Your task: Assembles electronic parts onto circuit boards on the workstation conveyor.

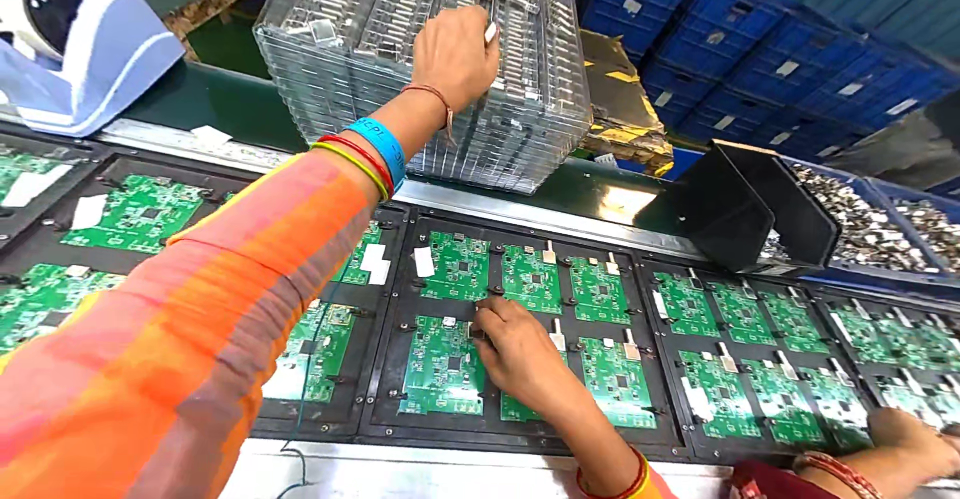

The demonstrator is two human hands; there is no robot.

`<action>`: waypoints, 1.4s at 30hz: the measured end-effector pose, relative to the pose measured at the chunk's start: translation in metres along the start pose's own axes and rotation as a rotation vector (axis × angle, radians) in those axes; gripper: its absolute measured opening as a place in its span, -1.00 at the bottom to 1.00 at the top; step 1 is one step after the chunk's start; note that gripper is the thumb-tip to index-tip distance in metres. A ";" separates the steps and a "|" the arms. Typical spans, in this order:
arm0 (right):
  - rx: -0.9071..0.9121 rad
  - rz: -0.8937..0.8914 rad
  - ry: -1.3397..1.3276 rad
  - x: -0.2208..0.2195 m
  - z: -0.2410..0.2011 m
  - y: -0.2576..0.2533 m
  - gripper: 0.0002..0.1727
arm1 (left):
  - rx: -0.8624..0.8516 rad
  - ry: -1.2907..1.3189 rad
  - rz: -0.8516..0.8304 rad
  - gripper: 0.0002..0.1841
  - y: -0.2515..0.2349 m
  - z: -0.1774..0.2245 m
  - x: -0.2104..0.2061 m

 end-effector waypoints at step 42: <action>-0.237 -0.109 0.164 0.026 0.096 -0.082 -0.69 | -0.221 0.104 -0.182 -0.57 0.342 -0.059 -0.026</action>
Point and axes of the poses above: each hand's wrist, its own y-axis away from the middle knuckle, its own x-axis out of the back of the hand, z = x × y, the point moved 4 cm from there along -y, towards the middle knuckle
